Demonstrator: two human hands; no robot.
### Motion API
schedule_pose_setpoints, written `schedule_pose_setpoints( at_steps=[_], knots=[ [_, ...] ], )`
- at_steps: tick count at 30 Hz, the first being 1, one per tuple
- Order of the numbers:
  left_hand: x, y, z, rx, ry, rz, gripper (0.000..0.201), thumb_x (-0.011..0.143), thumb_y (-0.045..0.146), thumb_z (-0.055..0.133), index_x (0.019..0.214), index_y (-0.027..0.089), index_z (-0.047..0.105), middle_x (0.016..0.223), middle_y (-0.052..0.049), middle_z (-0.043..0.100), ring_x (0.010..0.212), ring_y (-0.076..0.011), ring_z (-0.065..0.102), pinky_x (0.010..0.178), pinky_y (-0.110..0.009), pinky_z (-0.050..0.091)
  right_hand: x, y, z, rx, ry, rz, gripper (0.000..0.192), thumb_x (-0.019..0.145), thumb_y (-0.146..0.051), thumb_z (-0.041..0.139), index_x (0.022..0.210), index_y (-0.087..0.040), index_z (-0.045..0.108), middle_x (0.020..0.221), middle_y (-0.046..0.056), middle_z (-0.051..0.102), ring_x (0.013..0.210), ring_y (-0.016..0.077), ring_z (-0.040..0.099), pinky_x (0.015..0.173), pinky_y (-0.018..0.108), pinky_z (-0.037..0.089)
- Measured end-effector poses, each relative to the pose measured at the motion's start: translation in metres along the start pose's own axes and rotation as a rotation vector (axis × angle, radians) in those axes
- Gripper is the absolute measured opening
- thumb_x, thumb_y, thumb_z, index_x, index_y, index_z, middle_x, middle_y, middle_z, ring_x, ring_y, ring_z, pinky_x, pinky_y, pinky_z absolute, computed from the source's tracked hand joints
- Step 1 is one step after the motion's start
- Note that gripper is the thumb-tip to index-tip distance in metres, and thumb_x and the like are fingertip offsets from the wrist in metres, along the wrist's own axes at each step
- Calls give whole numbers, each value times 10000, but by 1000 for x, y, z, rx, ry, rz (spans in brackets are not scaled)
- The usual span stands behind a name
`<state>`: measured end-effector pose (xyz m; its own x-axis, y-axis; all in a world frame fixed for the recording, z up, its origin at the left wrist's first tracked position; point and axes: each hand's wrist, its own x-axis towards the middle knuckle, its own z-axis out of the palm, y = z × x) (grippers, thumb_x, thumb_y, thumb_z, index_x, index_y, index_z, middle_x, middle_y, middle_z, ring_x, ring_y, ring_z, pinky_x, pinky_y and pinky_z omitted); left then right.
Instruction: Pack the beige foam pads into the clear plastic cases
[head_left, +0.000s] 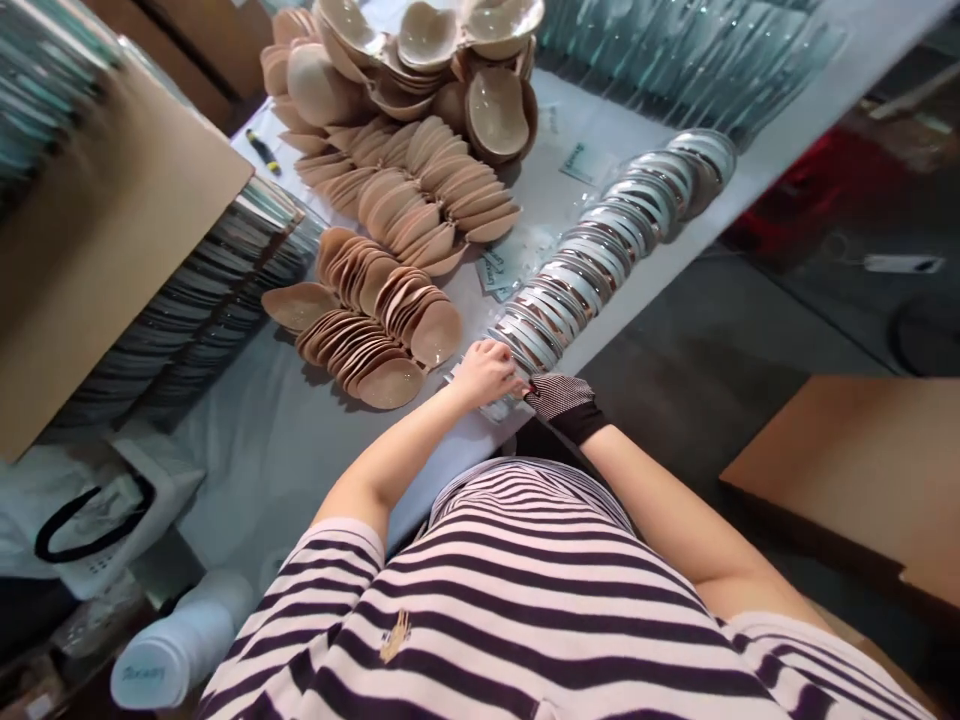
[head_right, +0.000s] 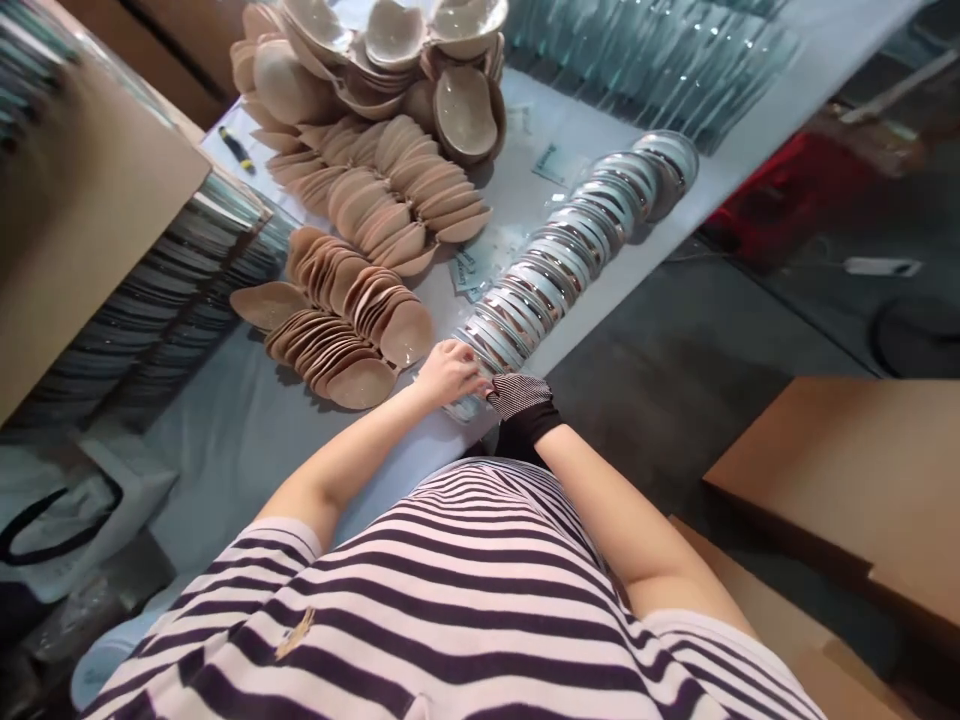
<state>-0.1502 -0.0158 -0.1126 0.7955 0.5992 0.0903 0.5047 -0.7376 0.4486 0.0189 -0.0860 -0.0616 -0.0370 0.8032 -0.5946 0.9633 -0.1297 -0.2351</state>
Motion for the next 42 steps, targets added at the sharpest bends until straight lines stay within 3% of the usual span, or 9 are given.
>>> schedule_pose_setpoints(
  at_steps=[3, 6, 10, 14, 21, 27, 32, 37, 42],
  knots=[
    [-14, -12, -13, -100, 103, -160, 263, 967, 372, 513, 912, 223, 722, 1050, -64, 666, 990, -186, 594, 962, -356, 411, 10, 5, -25, 12, 42, -96, 377, 981, -462, 438, 996, -199, 708, 991, 91, 749, 874, 220, 693, 672, 265, 412],
    [-46, -37, -23, -22, 232, -675, 267, 959, 370, 521, 1065, 200, 698, 1133, -108, 656, 1099, -230, 575, 997, -375, 402, 36, -9, -49, 19, 107, -264, 345, 993, -405, 425, 1034, -198, 697, 1007, 82, 742, 890, 207, 678, 715, 270, 416],
    [-86, -68, -19, 150, -1, -1140, 327, 872, 394, 639, 1122, 186, 675, 1215, -153, 640, 1226, -343, 483, 1071, -506, 309, 86, -68, -55, -56, 117, -555, 277, 971, -277, 479, 1094, -147, 689, 1097, 138, 713, 1000, 234, 637, 850, 315, 428],
    [-94, -83, -14, 165, -167, -1118, 316, 879, 339, 601, 1146, 182, 660, 1211, -151, 661, 1217, -330, 489, 1068, -487, 294, 129, -139, -31, -103, 53, -890, 271, 977, -178, 477, 1150, -141, 683, 1245, 126, 671, 1176, 217, 557, 1022, 350, 378],
    [-96, -84, -31, 89, -178, -1123, 231, 873, 241, 511, 946, 194, 725, 1020, -143, 728, 1172, -331, 540, 1010, -505, 324, 156, -172, -7, -80, 50, -847, 237, 914, -158, 577, 1099, -98, 712, 1212, 151, 693, 1196, 229, 568, 1064, 355, 354],
    [-107, -53, -120, 150, -35, -762, 263, 887, 283, 498, 726, 189, 683, 860, -109, 709, 953, -265, 612, 985, -425, 380, 121, -180, -60, -31, -28, -942, 180, 846, -191, 647, 1001, -214, 735, 1106, 67, 734, 1130, 171, 598, 1013, 301, 387],
    [-106, -24, -194, -235, -35, -717, 265, 882, 381, 506, 846, 196, 692, 839, -28, 699, 807, -181, 609, 710, -262, 434, 92, -188, -127, -246, -236, -1055, 202, 853, -233, 605, 993, -183, 740, 927, 48, 739, 796, 150, 594, 737, 256, 411],
    [-92, 4, -171, -644, -232, -729, 264, 796, 370, 569, 791, 145, 708, 655, 6, 629, 605, -139, 553, 556, -234, 391, 59, -153, -129, -416, -378, -1032, 261, 805, -204, 632, 1040, -194, 745, 874, 39, 734, 681, 146, 548, 642, 265, 369],
    [-83, 37, -135, -820, -247, -699, 284, 791, 381, 579, 795, 143, 734, 708, -13, 669, 639, -141, 578, 569, -230, 406, 28, -95, -98, -59, -524, -809, 265, 911, -301, 530, 1010, -154, 726, 907, 43, 732, 723, 133, 575, 639, 226, 397]
  ],
)
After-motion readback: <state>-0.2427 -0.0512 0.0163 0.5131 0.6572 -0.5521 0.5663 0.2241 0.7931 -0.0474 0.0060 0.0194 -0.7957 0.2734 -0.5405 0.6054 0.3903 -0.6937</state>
